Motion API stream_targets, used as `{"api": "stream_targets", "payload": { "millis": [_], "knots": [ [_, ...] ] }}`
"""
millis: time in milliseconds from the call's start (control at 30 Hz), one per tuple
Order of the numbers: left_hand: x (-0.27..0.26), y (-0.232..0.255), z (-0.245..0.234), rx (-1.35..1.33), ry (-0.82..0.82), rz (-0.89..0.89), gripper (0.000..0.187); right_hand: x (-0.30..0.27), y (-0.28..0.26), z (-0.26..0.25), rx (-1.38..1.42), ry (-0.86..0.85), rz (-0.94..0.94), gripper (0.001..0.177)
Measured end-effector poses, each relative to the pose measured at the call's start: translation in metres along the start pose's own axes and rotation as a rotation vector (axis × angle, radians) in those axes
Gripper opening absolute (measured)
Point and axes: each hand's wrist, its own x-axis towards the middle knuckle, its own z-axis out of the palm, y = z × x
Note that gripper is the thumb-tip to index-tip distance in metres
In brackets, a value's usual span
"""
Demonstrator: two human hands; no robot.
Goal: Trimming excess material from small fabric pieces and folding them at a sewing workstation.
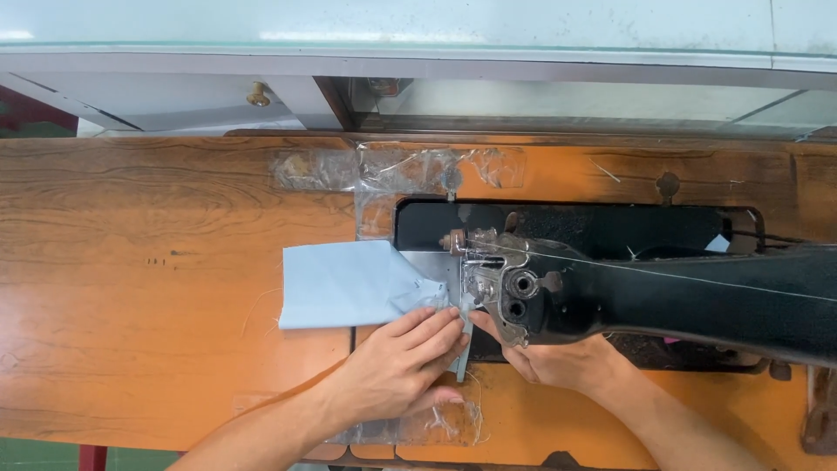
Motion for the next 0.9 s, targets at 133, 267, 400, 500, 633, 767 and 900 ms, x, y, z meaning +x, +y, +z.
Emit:
{"api": "stream_targets", "payload": {
  "millis": [133, 267, 400, 500, 633, 767, 900],
  "knots": [
    [0.001, 0.000, -0.001, 0.032, -0.021, 0.000, 0.070, -0.001, -0.001, 0.003, 0.074, 0.010, 0.026, 0.059],
    [0.002, 0.000, -0.002, -0.004, -0.018, -0.010, 0.066, 0.001, -0.001, -0.001, 0.064, 0.031, 0.079, 0.054],
    [0.004, 0.002, -0.005, -0.022, -0.036, -0.026, 0.066, 0.001, 0.003, 0.005, 0.332, 0.002, 0.139, 0.066],
    [0.003, 0.002, -0.006, -0.046, -0.063, -0.028, 0.066, -0.002, -0.001, 0.007, 0.272, 0.007, 0.123, 0.062],
    [0.000, 0.002, -0.004, -0.044, -0.100, -0.053, 0.074, -0.001, -0.003, 0.003, 0.182, 0.012, 0.095, 0.058],
    [-0.002, 0.002, -0.002, -0.006, -0.099, -0.056, 0.075, 0.002, -0.002, 0.001, 0.054, -0.024, 0.040, 0.056],
    [-0.003, 0.002, 0.000, -0.006, -0.087, -0.058, 0.075, 0.001, -0.003, 0.002, 0.070, -0.030, 0.028, 0.057]
  ]
}}
